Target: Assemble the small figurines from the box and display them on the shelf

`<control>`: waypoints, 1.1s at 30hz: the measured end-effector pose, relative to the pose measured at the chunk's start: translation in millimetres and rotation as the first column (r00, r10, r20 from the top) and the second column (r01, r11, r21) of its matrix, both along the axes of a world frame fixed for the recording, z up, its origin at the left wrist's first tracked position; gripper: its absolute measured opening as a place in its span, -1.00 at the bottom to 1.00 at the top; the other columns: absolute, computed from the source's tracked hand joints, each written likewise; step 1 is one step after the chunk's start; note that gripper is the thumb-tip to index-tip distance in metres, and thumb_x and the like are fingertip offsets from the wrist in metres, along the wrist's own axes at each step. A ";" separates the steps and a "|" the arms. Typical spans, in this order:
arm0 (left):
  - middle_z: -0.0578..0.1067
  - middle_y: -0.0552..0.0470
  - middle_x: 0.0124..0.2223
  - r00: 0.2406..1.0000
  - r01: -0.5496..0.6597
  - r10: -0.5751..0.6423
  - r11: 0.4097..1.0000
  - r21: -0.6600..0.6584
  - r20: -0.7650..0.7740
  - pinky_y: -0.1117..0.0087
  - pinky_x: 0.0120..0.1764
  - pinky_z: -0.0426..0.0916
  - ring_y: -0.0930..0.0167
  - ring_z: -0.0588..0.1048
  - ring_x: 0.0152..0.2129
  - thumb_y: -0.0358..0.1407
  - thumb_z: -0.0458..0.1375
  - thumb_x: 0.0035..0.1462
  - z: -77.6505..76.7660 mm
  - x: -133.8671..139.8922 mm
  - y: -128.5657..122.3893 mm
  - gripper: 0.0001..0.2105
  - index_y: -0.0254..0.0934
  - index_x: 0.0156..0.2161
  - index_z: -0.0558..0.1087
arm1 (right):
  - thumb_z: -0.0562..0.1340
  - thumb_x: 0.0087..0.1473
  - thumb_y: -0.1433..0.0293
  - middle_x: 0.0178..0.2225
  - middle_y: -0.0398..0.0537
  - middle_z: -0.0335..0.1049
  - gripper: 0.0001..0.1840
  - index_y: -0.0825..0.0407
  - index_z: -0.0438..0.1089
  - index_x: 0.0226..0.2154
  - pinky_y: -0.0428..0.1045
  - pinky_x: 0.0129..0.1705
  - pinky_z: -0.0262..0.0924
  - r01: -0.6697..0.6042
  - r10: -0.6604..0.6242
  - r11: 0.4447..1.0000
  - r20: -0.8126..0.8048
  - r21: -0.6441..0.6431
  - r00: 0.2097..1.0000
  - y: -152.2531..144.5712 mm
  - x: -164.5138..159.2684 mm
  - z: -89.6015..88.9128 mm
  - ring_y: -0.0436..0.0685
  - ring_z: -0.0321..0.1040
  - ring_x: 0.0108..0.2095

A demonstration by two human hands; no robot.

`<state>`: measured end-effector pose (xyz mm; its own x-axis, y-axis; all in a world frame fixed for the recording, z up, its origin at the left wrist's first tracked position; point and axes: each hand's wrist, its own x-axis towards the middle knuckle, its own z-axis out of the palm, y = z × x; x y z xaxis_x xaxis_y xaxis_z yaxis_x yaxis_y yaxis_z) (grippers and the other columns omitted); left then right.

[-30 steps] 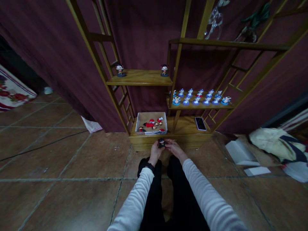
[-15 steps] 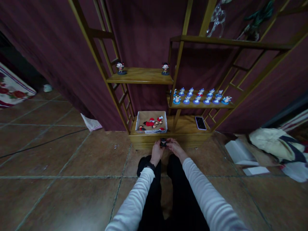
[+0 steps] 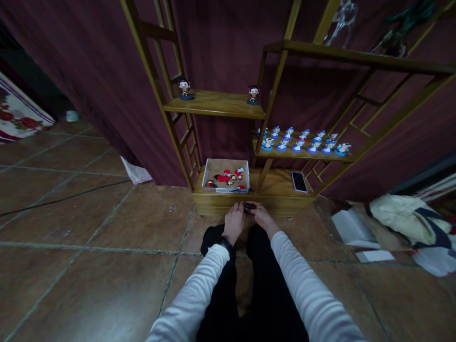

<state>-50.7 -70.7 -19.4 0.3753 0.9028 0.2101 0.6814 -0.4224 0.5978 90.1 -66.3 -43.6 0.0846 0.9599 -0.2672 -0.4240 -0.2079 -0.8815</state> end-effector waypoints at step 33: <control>0.35 -0.18 -0.06 0.899 0.148 -0.051 0.970 0.191 -0.436 0.31 -0.13 0.29 0.30 0.38 -0.13 -0.45 -0.10 0.19 6.6 -2.1 2.2 -0.58 -0.32 0.17 0.10 | 0.28 -0.46 0.58 -0.27 -0.14 0.47 -0.56 -0.02 0.44 -0.37 0.07 -0.10 0.25 -0.001 0.001 1.000 0.012 0.029 1.000 3.2 4.0 -10.6 0.12 0.36 -0.22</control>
<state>-52.8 -68.4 -12.9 0.5579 0.8069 0.1940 0.7965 -0.5862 0.1480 94.0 -63.0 -54.2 0.0864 0.9673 -0.2386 -0.4134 -0.1831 -0.8919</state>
